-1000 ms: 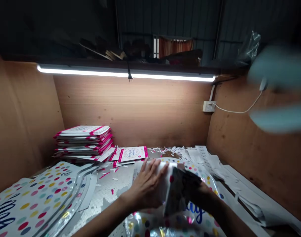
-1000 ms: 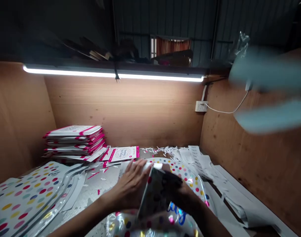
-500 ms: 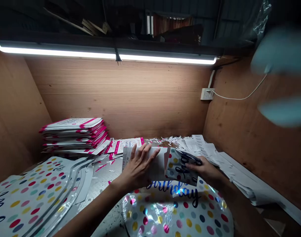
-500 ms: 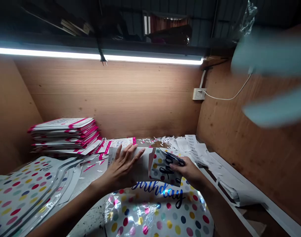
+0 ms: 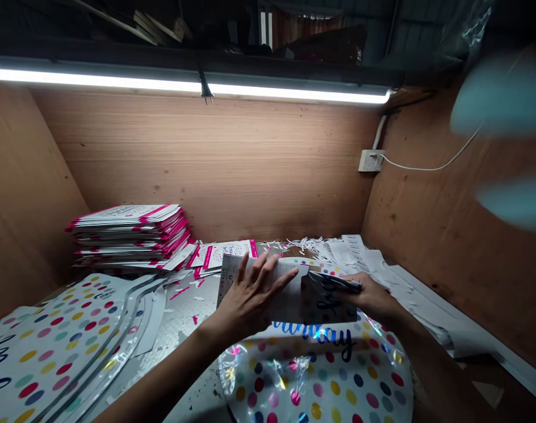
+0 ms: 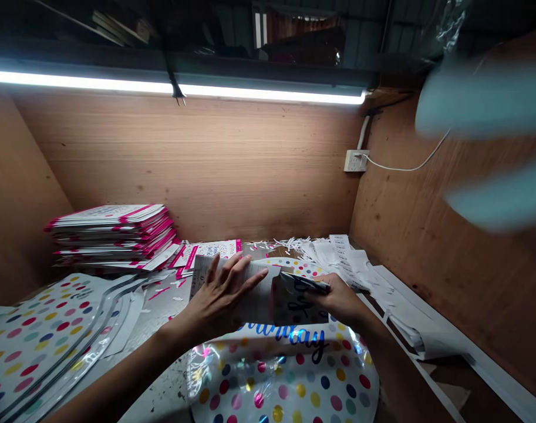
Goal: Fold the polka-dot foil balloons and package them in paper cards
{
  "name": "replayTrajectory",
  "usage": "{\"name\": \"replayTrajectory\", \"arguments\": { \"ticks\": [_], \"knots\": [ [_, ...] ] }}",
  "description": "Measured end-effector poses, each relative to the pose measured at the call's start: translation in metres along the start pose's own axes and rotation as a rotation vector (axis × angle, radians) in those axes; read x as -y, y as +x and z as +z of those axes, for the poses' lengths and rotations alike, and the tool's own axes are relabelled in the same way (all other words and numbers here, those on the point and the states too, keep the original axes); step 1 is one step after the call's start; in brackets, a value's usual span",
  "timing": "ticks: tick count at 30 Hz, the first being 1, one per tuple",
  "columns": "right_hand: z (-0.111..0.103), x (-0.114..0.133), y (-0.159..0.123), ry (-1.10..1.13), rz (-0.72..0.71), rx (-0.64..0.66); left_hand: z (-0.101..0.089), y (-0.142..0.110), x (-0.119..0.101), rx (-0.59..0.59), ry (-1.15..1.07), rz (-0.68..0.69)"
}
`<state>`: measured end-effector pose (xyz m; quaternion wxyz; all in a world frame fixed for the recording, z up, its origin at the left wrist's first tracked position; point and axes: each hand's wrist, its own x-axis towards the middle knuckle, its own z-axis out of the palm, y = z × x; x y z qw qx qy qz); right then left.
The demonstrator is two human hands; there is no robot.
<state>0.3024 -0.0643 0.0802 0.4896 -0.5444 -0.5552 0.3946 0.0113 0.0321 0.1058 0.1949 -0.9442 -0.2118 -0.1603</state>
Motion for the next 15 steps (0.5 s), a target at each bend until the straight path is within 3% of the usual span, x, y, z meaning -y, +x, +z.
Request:
{"name": "replayTrajectory", "arguments": {
  "ticks": [5,15],
  "knots": [
    [0.001,-0.001,0.002,0.105,0.011,-0.095,0.001,0.004,-0.008,0.058,-0.063,0.028],
    [0.027,0.003,-0.007,-0.215,-0.162,-0.413,0.01,0.0,-0.009,0.076,-0.103,-0.035]
  ]
}}
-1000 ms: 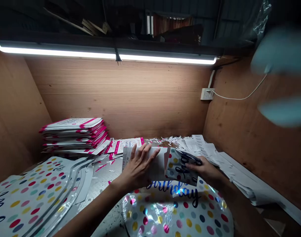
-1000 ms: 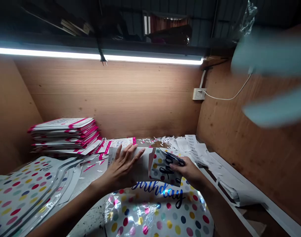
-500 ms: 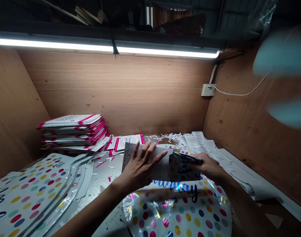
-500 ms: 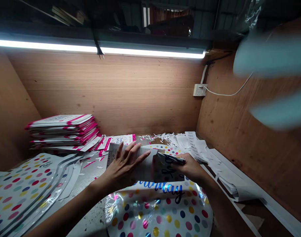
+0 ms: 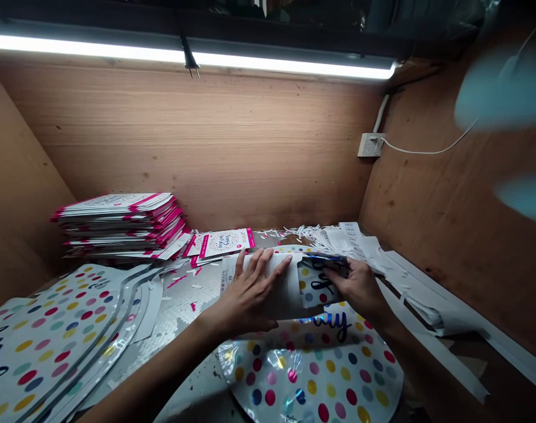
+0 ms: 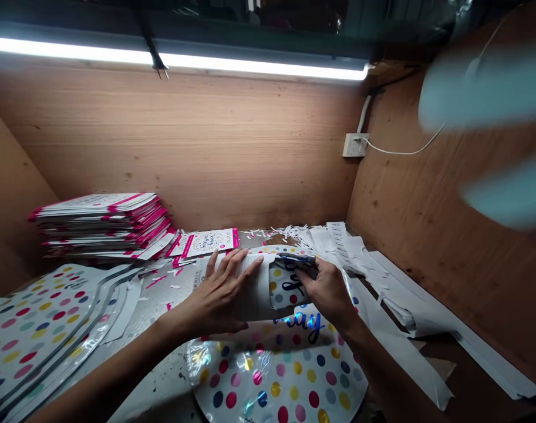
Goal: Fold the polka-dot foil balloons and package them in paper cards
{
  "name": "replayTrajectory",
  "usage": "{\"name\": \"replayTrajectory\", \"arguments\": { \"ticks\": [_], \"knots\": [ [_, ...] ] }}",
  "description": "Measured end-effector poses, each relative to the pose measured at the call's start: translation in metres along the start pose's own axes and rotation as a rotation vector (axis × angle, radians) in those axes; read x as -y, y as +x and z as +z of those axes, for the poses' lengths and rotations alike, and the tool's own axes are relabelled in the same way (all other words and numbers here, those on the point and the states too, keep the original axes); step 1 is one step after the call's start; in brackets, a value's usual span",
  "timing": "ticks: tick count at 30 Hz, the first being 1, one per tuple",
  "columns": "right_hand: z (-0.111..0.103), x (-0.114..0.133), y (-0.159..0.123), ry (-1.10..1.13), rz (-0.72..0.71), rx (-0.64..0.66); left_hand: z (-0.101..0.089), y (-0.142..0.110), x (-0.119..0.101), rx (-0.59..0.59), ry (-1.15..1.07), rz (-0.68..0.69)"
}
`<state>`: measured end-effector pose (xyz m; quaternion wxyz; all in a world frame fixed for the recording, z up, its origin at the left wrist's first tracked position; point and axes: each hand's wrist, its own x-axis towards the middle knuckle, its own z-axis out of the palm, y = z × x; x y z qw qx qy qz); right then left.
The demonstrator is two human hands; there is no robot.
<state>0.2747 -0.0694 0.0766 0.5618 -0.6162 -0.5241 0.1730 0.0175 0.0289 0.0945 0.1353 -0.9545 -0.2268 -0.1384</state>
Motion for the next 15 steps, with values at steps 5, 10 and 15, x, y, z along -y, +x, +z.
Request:
{"name": "replayTrajectory", "arguments": {
  "ticks": [5,10,15],
  "knots": [
    [0.02,0.004,-0.01,0.301,0.246,0.113,0.001,0.001,-0.006,-0.027,0.018,-0.032],
    [0.03,0.004,-0.012,0.566,0.355,0.297,0.005,0.003,-0.015,-0.043,0.017,-0.002],
    [0.022,-0.001,-0.006,0.467,0.335,0.311,0.006,0.003,-0.017,-0.076,0.04,-0.062]
  ]
}}
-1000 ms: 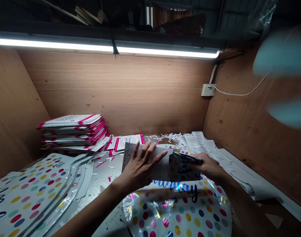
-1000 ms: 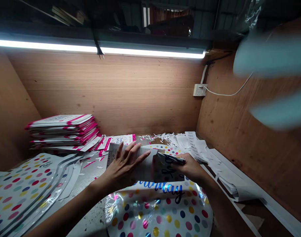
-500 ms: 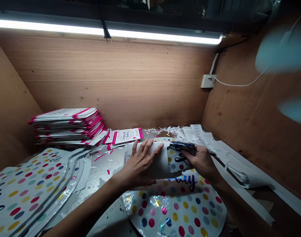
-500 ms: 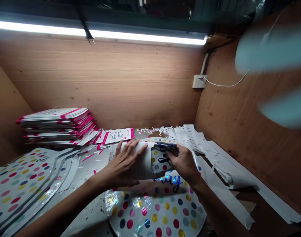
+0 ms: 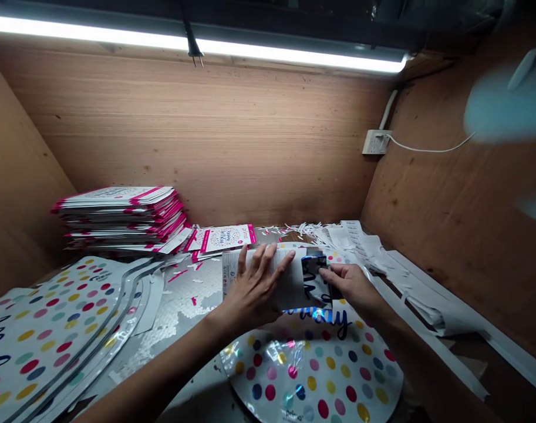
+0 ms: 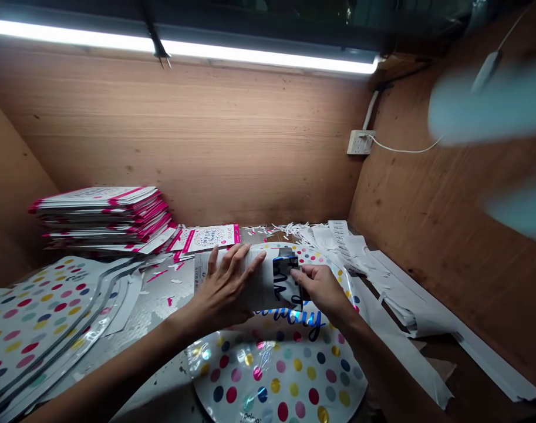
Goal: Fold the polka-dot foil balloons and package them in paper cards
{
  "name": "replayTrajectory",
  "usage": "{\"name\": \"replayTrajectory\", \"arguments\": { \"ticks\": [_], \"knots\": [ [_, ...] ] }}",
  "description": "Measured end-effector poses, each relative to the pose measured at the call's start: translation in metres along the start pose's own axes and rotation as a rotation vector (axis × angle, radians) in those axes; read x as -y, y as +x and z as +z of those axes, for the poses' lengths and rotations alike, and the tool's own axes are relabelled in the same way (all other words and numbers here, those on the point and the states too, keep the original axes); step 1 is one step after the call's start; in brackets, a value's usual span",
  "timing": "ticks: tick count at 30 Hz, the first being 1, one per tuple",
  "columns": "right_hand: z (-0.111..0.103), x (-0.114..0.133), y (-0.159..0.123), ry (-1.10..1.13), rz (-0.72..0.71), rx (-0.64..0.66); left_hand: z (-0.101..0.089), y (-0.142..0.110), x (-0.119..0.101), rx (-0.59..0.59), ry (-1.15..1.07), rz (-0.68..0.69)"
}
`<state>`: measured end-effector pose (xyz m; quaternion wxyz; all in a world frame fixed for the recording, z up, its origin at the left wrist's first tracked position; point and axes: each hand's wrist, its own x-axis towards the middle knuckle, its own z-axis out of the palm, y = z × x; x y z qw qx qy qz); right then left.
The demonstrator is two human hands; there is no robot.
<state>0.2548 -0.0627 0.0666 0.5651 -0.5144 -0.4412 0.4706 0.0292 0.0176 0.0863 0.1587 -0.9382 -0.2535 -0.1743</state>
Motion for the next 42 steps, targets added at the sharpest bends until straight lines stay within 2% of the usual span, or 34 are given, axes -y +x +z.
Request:
{"name": "replayTrajectory", "arguments": {
  "ticks": [4,7,10,12,15,17,20,24,26,29,31,34,37,39,41,42],
  "knots": [
    [0.013,-0.004,0.0,-0.041,-0.052,0.016,-0.001,-0.002,-0.008,0.002,0.009,0.044],
    [0.017,-0.002,-0.004,-0.077,-0.006,0.146,0.0,-0.003,-0.012,0.016,-0.008,0.057],
    [0.01,0.0,-0.006,-0.185,0.059,0.259,0.002,-0.004,-0.013,0.009,-0.014,0.046],
    [0.004,-0.003,-0.005,-0.295,0.04,0.221,0.001,-0.004,-0.013,0.006,-0.004,0.067],
    [-0.001,-0.006,-0.001,-0.404,-0.085,0.094,-0.003,-0.002,-0.012,0.009,0.014,0.096],
    [-0.001,-0.007,0.001,-0.357,-0.117,0.062,-0.005,0.0,-0.012,0.004,0.017,0.087],
    [0.006,-0.009,0.0,-0.239,-0.07,0.085,-0.004,0.001,-0.014,-0.003,0.003,0.078],
    [0.018,-0.014,-0.004,-0.204,-0.028,0.241,0.004,-0.003,-0.02,0.004,-0.029,0.114],
    [0.018,-0.013,-0.007,-0.158,0.044,0.332,0.007,-0.005,-0.023,0.004,-0.039,0.123],
    [0.013,-0.004,-0.011,-0.001,0.113,0.392,0.009,-0.007,-0.027,-0.028,-0.033,0.099],
    [0.012,0.002,-0.013,0.042,0.09,0.453,0.009,-0.007,-0.029,-0.057,-0.021,0.068],
    [0.013,0.003,-0.014,-0.12,-0.018,0.522,0.006,-0.007,-0.03,-0.081,-0.044,0.046],
    [0.012,0.001,-0.013,-0.292,-0.126,0.461,-0.004,-0.003,-0.024,-0.019,-0.189,-0.02],
    [0.009,0.001,-0.013,-0.373,-0.18,0.422,-0.013,0.002,-0.012,0.066,-0.372,-0.127],
    [0.008,0.003,-0.013,-0.433,-0.282,0.277,-0.02,0.007,0.002,0.138,-0.649,-0.237],
    [0.009,0.005,-0.014,-0.445,-0.351,0.132,-0.021,0.01,0.008,0.172,-0.825,-0.285]
  ]
}}
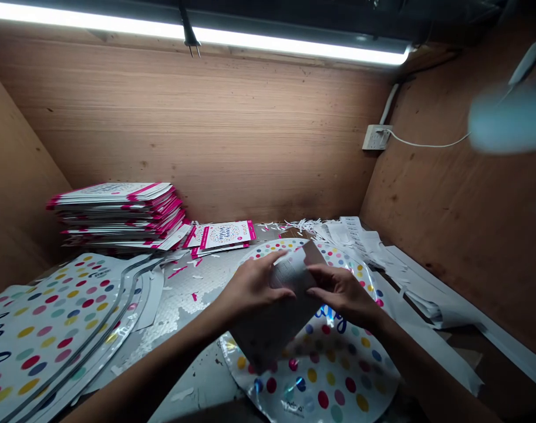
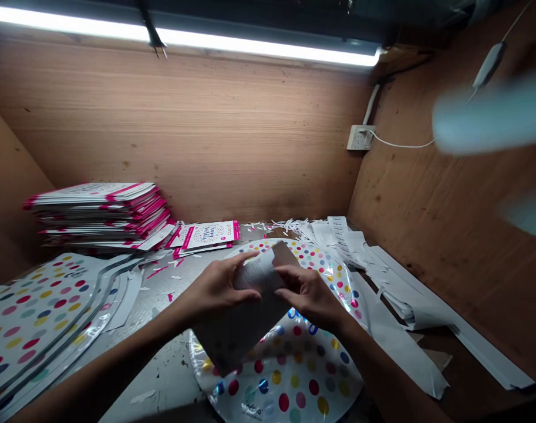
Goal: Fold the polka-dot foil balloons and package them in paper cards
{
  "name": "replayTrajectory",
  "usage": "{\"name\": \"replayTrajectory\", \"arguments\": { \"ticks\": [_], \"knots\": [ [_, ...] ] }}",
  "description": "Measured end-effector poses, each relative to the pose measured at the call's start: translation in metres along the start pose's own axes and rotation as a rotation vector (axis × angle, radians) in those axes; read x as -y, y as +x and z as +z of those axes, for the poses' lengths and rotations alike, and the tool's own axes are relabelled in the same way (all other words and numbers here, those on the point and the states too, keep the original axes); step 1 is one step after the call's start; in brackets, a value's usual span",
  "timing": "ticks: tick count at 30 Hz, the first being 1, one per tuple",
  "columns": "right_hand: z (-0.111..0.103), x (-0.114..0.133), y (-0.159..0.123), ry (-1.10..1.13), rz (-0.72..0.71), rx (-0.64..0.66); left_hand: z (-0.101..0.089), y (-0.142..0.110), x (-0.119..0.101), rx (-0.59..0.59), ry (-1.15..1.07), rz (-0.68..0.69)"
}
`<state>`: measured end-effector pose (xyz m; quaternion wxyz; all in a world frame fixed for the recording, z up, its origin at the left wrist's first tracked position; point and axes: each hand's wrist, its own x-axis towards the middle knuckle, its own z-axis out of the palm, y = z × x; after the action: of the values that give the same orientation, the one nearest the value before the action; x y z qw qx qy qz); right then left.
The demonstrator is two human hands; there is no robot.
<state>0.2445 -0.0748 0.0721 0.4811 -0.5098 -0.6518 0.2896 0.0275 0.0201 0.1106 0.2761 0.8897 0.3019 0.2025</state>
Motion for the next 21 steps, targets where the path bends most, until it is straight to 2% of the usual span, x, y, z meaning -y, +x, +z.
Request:
{"name": "replayTrajectory", "arguments": {
  "ticks": [2,3,4,7,9,11,12,14,16,18,21],
  "knots": [
    [0.003,0.003,0.002,-0.002,-0.033,-0.325,-0.005,0.004,0.005,0.075,-0.38,-0.083],
    [0.005,0.004,0.003,0.067,-0.013,-0.416,-0.005,0.006,0.008,0.102,-0.561,-0.114],
    [0.008,0.005,0.004,0.182,0.038,-0.427,-0.002,0.007,0.01,0.121,-0.722,-0.138],
    [0.015,-0.001,0.007,0.575,0.256,-0.241,0.016,0.007,0.014,0.128,-1.038,-0.164],
    [0.016,-0.009,0.008,0.66,0.341,-0.144,0.032,0.007,0.016,0.11,-1.146,-0.196],
    [0.015,-0.018,0.009,0.546,0.367,-0.137,0.048,0.006,0.019,0.055,-1.203,-0.255],
    [0.014,-0.022,0.009,0.41,0.352,-0.182,0.056,0.006,0.02,0.014,-1.214,-0.297],
    [0.014,-0.028,0.008,0.049,0.249,-0.341,0.069,0.004,0.024,-0.046,-1.189,-0.38],
    [0.016,-0.031,0.008,-0.226,0.103,-0.394,0.079,0.002,0.026,-0.051,-1.139,-0.41],
    [0.021,-0.031,0.007,-0.295,0.009,-0.284,0.087,0.0,0.028,-0.01,-1.081,-0.385],
    [0.029,-0.03,0.007,-0.262,0.018,-0.13,0.095,-0.004,0.028,0.005,-1.004,-0.382]
  ]
}}
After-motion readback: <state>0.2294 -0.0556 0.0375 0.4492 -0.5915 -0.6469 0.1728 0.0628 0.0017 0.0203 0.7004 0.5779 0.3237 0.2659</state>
